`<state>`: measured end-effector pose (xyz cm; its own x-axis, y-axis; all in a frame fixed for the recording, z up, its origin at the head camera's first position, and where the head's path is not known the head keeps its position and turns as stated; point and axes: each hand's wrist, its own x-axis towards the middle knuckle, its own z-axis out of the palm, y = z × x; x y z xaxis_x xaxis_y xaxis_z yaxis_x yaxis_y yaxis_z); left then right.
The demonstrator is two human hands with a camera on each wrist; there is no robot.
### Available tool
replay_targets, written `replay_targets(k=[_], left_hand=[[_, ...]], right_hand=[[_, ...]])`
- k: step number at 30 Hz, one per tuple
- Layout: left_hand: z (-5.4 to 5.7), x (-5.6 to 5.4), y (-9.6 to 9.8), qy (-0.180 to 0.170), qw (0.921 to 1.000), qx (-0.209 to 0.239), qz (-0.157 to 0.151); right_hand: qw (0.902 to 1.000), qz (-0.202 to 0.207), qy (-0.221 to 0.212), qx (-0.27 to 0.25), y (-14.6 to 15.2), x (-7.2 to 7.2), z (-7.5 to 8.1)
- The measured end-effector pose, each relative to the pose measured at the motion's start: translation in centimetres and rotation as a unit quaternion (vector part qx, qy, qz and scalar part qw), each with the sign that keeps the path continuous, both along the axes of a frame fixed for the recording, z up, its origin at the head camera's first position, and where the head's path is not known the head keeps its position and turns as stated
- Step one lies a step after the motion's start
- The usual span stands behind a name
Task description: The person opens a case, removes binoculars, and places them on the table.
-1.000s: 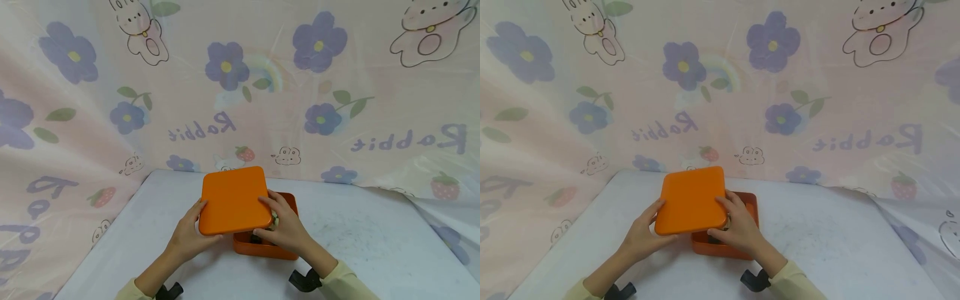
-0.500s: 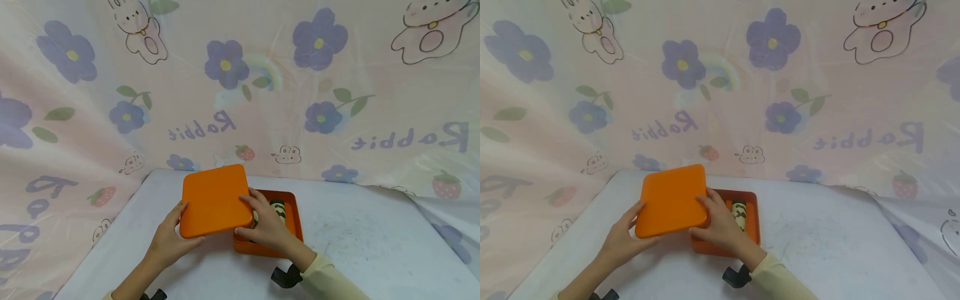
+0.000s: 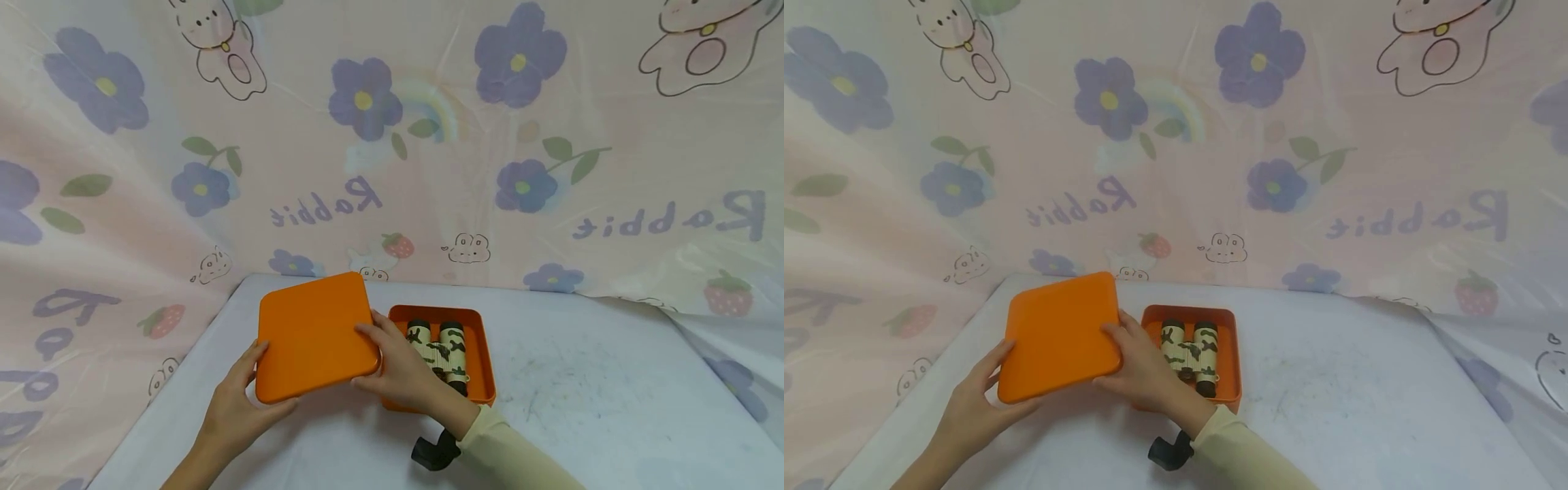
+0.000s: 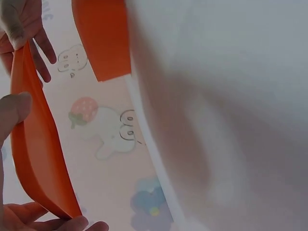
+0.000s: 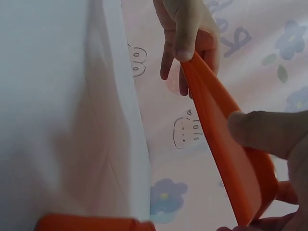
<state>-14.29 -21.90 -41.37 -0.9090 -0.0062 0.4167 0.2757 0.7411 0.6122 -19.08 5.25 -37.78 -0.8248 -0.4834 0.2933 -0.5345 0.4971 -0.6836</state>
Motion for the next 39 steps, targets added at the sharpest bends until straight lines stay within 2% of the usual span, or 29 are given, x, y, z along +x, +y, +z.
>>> replay_targets(k=[9, 15, 19, 24, 29, 39], left_hand=[[-0.3, 1.0, -1.7, -0.036, 0.9983, -0.035, 0.032], [-0.3, 1.2, -2.2, -0.112, 0.9928, -0.026, 0.033], [-0.5, 1.2, -2.6, -0.160, 0.9862, -0.024, 0.036], [-0.6, 1.1, -3.1, -0.215, 0.9755, -0.030, 0.037], [-0.6, 1.1, -3.3, -0.222, 0.9741, -0.031, 0.031], [-0.5, 1.0, -3.6, -0.222, 0.9733, -0.044, 0.037]], right_hand=[[0.9983, -0.001, -0.011, 0.057, -2.3, -0.7, -1.4], [0.9971, 0.007, -0.025, 0.072, -3.3, -1.2, -2.1], [0.9954, 0.013, -0.035, 0.088, -3.8, -1.5, -2.4], [0.9932, 0.018, -0.068, 0.092, -4.3, -1.6, -2.7], [0.9903, 0.020, -0.091, 0.104, -4.6, -2.0, -2.8], [0.9880, 0.028, -0.099, 0.115, -5.4, -3.0, -3.2]])
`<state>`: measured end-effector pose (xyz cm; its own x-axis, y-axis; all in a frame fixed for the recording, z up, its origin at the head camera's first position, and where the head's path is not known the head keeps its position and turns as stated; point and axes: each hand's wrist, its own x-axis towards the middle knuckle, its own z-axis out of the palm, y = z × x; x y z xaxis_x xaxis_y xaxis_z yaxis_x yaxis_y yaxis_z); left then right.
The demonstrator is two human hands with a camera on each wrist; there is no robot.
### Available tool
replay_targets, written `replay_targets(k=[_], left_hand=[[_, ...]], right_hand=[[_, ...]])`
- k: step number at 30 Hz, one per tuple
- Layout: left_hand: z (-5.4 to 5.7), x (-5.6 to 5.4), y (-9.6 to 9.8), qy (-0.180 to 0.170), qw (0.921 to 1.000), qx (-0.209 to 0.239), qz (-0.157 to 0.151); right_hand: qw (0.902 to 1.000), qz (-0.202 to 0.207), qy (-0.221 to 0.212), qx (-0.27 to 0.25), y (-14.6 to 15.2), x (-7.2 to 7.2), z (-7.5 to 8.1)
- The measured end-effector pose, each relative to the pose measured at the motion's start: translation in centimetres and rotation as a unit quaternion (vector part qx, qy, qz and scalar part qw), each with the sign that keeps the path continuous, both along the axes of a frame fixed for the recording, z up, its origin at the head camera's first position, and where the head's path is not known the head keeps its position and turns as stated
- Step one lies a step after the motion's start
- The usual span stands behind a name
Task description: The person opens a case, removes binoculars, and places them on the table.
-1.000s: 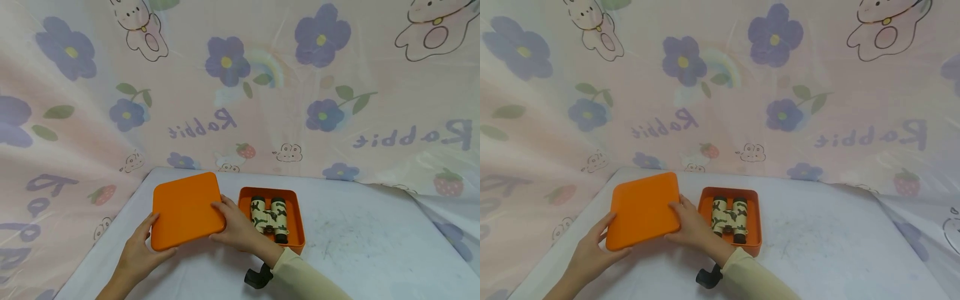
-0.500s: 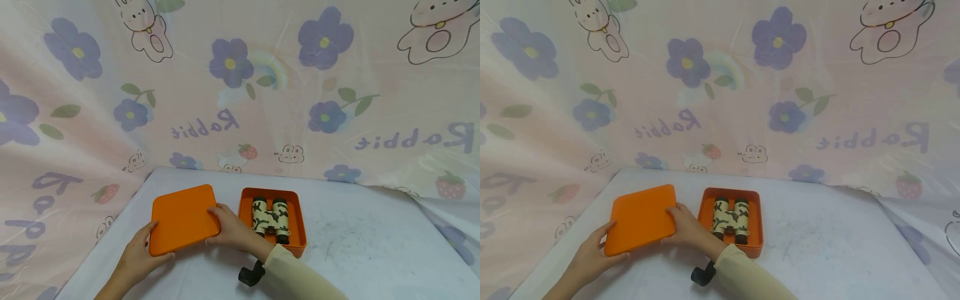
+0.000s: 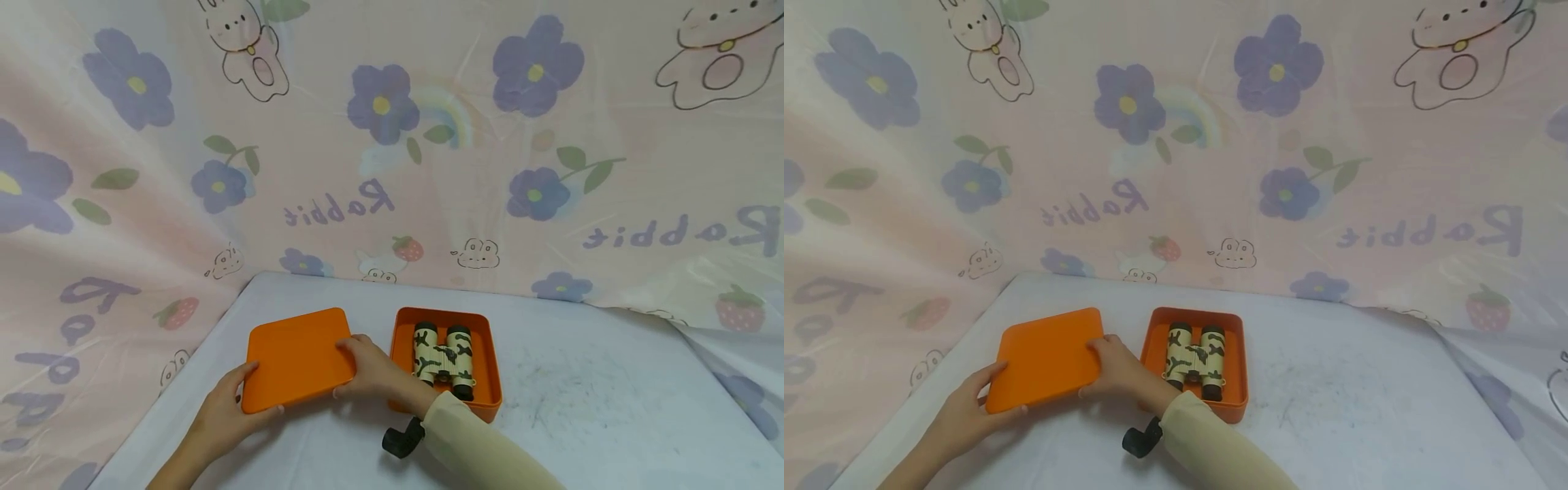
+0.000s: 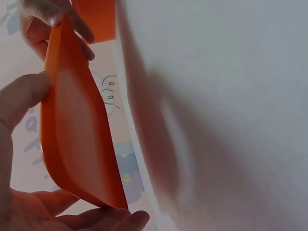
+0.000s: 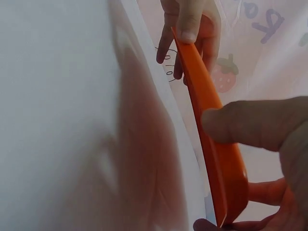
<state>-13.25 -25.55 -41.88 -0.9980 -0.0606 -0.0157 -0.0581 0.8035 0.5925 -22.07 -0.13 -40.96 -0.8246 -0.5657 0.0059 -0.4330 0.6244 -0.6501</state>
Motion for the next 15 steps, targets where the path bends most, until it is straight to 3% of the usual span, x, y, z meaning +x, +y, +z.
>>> replay_targets(k=[15], left_hand=[[0.0, -0.5, 0.2, -0.016, 0.9998, -0.010, -0.009]], right_hand=[[0.9970, 0.026, -0.019, 0.070, -0.7, -1.2, -0.1]])
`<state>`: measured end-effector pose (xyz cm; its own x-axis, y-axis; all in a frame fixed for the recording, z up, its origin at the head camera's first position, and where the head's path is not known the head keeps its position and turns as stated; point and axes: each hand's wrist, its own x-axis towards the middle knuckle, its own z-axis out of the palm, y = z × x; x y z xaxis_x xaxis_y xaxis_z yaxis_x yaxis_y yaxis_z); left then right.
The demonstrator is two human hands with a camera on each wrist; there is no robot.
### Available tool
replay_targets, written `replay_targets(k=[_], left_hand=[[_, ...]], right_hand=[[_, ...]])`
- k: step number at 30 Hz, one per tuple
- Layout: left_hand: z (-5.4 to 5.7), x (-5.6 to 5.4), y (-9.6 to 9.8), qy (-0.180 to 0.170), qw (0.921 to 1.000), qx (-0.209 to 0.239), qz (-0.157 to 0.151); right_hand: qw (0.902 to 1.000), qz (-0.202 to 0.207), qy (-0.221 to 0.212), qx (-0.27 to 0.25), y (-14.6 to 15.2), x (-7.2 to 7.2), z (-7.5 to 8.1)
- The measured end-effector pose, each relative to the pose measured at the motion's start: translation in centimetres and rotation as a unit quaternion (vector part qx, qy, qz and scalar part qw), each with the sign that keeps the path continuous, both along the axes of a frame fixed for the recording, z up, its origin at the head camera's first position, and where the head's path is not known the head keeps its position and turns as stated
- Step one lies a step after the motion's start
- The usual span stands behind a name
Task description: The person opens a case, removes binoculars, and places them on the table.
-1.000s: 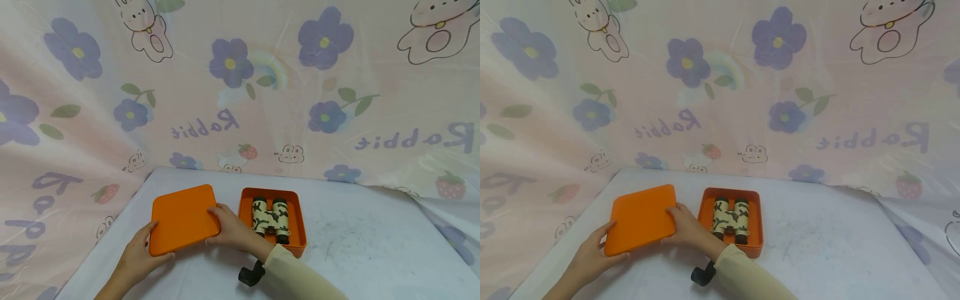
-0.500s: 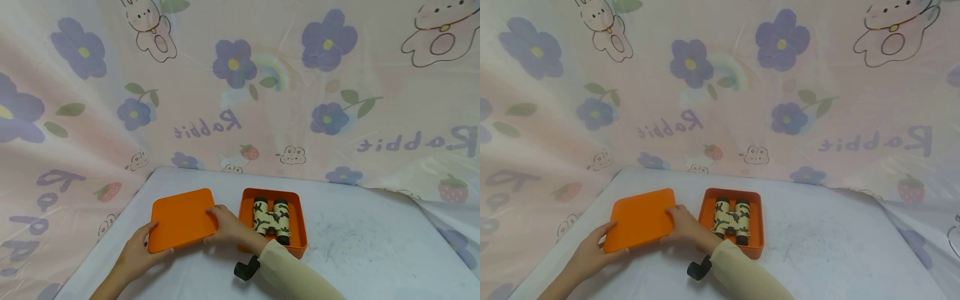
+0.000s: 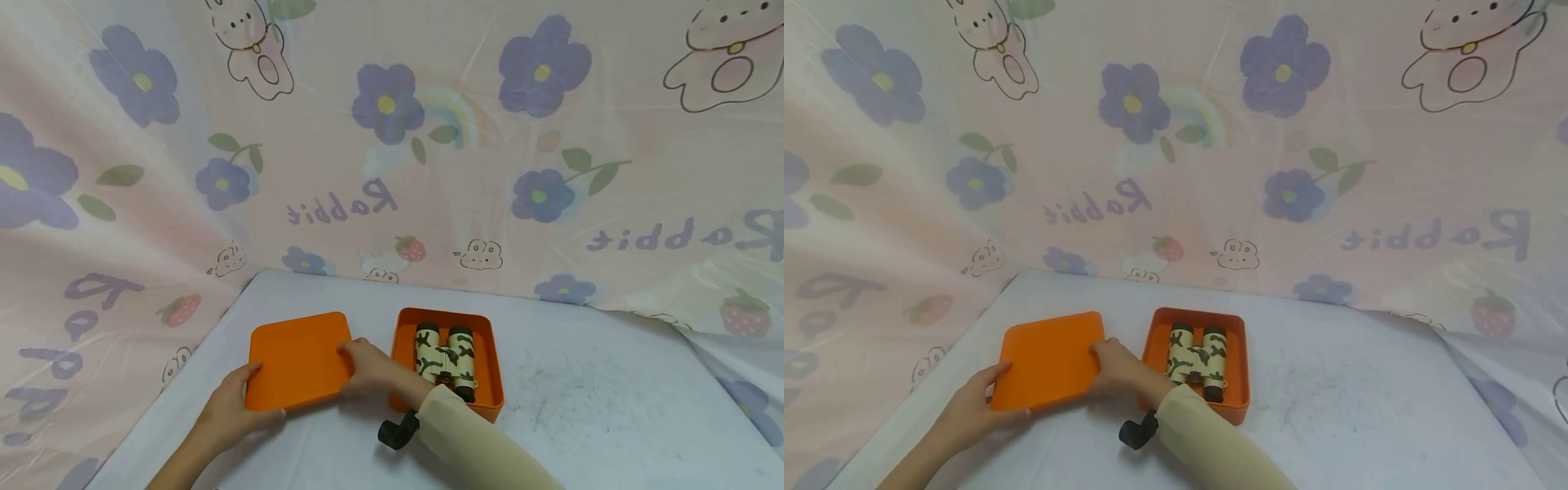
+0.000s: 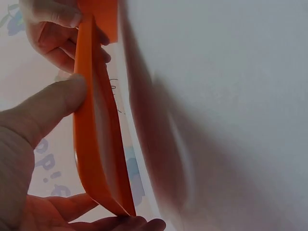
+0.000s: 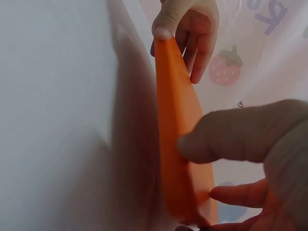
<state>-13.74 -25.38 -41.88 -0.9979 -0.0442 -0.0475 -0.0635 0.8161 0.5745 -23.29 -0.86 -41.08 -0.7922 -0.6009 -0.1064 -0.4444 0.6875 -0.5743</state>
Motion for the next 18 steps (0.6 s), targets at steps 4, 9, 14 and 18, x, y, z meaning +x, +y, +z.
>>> replay_targets(k=[4, 9, 14, 18], left_hand=[[-0.1, -0.2, -0.2, -0.008, 1.0000, -0.001, -0.004], [-0.1, -0.4, -0.3, -0.022, 0.9997, -0.003, -0.005], [-0.2, -0.8, -0.3, -0.039, 0.9992, -0.009, 0.002], [-0.4, -1.3, -0.3, -0.051, 0.9986, -0.011, 0.010]], right_hand=[[0.9997, 0.001, -0.003, 0.026, -0.3, -0.4, 0.1], [0.9985, -0.004, -0.005, 0.054, -0.7, -0.9, -0.1], [0.9978, -0.006, -0.011, 0.066, -1.1, -1.3, -0.4], [0.9972, -0.008, -0.016, 0.073, -1.3, -1.4, -0.6]])
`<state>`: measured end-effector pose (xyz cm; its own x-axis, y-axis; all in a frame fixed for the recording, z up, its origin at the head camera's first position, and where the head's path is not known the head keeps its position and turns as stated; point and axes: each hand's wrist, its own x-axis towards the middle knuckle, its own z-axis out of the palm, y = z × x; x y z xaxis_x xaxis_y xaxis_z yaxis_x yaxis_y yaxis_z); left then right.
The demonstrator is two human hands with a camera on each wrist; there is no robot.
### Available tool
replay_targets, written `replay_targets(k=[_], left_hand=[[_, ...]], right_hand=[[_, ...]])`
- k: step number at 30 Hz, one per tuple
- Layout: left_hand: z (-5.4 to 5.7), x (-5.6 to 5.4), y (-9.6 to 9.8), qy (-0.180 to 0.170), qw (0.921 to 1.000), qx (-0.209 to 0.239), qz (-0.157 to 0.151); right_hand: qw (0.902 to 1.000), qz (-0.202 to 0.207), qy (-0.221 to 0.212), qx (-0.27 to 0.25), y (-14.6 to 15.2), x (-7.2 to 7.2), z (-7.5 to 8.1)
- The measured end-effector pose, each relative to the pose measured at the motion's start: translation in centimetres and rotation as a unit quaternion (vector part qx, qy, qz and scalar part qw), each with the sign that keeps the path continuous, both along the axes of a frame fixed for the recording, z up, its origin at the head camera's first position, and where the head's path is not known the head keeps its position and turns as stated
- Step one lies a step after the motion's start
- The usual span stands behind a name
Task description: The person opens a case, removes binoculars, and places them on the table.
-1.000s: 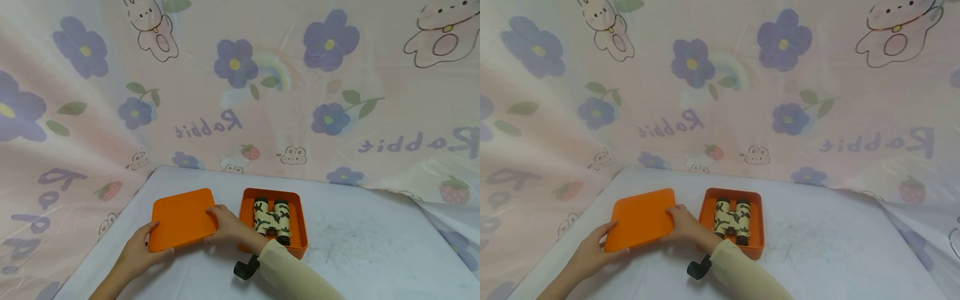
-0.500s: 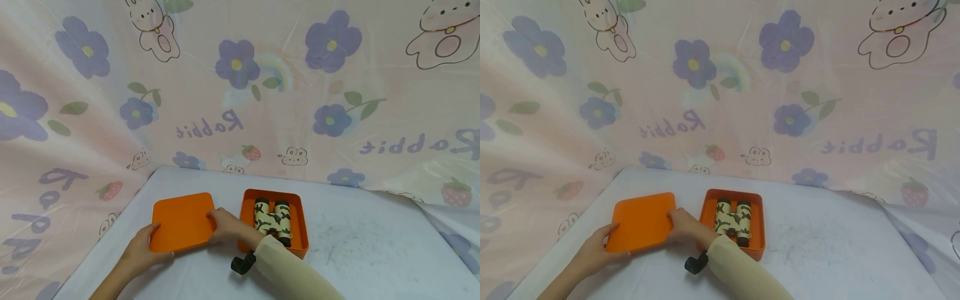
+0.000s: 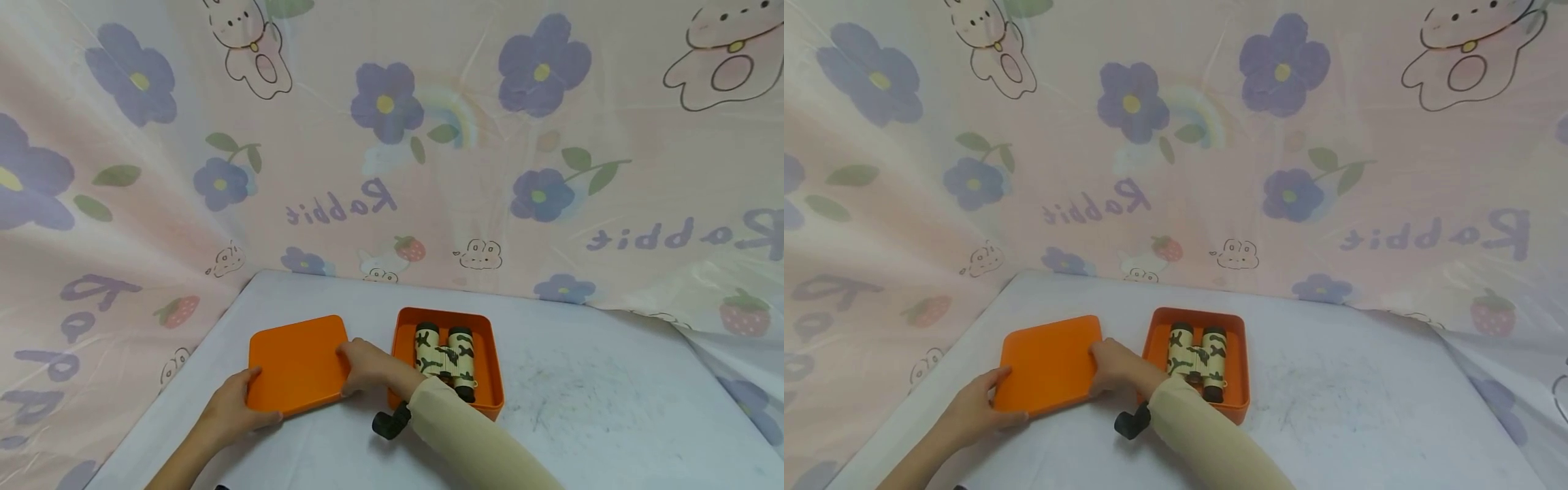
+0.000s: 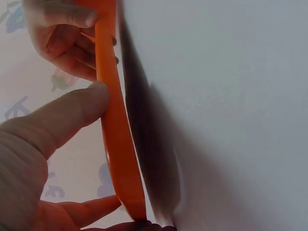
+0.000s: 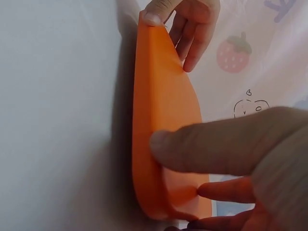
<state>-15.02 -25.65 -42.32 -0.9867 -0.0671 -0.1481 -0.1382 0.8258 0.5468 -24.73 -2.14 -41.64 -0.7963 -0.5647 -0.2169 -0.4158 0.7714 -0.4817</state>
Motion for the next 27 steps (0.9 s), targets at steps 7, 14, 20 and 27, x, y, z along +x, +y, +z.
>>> replay_targets(k=[7, 14, 20, 27], left_hand=[[-0.14, -0.31, 0.09, -0.013, 0.9998, -0.003, 0.012], [-0.34, -0.55, 0.26, -0.033, 0.9991, -0.009, 0.025], [-0.39, -0.54, 0.40, -0.038, 0.9987, -0.014, 0.029], [-0.31, -0.54, 0.55, -0.040, 0.9985, -0.019, 0.032]], right_hand=[[0.9999, 0.002, -0.005, 0.012, -0.15, -0.30, 0.17], [0.9997, 0.005, -0.013, 0.018, -0.21, -0.14, 0.42], [0.9998, 0.011, -0.012, 0.012, -0.21, 0.11, 0.41], [0.9998, 0.001, -0.017, 0.013, -0.25, 0.36, 0.49]])
